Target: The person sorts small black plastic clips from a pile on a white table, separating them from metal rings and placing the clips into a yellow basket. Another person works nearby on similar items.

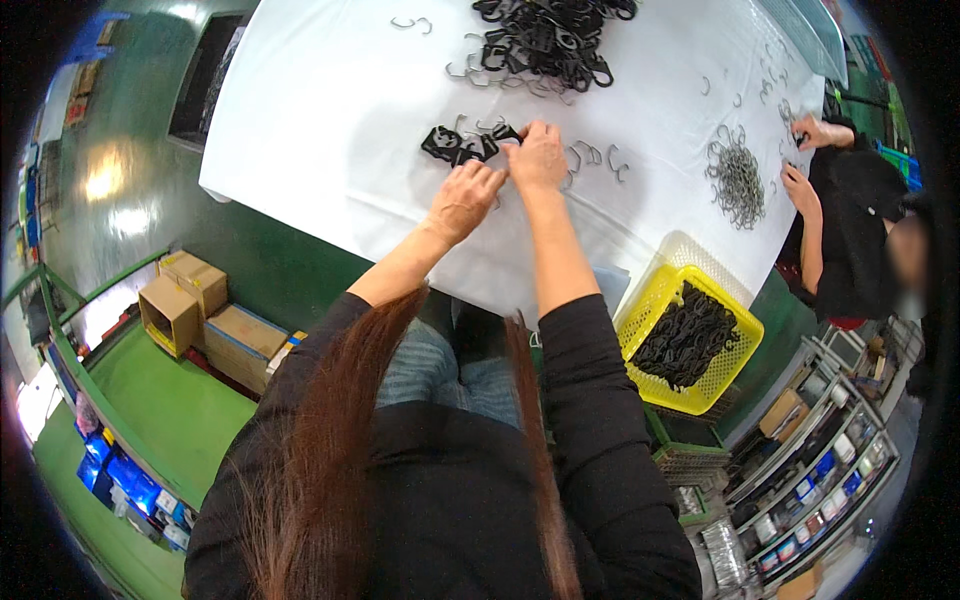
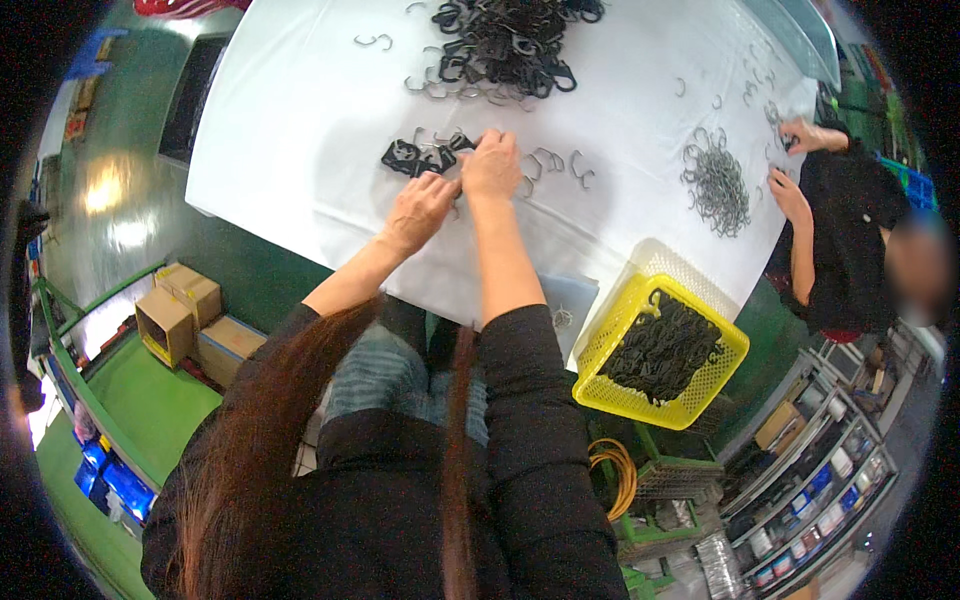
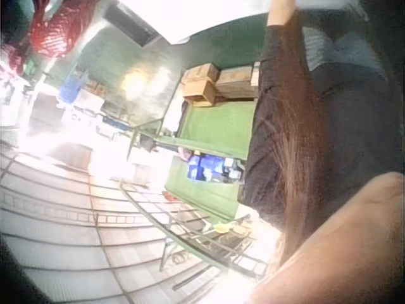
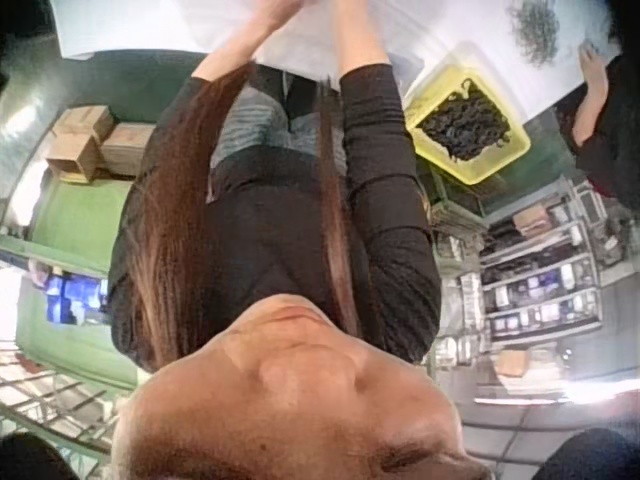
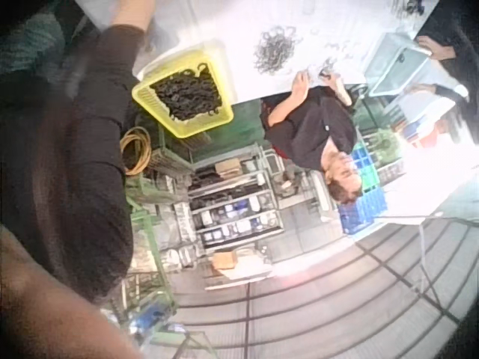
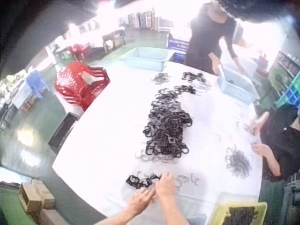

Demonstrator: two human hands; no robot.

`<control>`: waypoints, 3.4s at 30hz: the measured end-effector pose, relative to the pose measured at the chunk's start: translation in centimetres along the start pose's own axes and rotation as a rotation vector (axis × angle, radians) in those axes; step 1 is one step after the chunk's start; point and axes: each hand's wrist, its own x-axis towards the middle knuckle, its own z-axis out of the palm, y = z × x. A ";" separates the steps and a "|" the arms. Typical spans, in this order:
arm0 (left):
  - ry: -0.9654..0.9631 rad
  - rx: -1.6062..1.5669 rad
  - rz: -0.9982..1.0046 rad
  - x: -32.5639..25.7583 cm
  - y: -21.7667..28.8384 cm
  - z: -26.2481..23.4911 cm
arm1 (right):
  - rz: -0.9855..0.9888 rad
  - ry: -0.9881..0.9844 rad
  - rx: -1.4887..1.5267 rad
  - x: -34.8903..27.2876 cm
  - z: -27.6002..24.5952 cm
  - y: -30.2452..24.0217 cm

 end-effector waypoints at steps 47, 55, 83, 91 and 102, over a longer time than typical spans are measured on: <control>0.149 -0.459 -0.742 -0.9 -7.8 -6.4 | -0.127 -0.336 -0.126 -3.0 2.3 -8.0; -0.030 -0.177 -0.704 7.7 -7.8 -4.6 | -0.160 -0.277 0.055 -4.0 2.9 -7.4; -0.110 -0.321 0.000 12.5 24.9 5.4 | 0.913 0.459 0.148 -25.9 -24.4 25.0; -0.123 0.156 0.132 9.3 5.2 8.5 | 0.749 0.200 0.232 -25.9 -21.4 21.0; -0.177 0.267 0.211 0.7 -1.4 1.2 | 0.359 0.046 0.277 -17.0 -19.4 13.4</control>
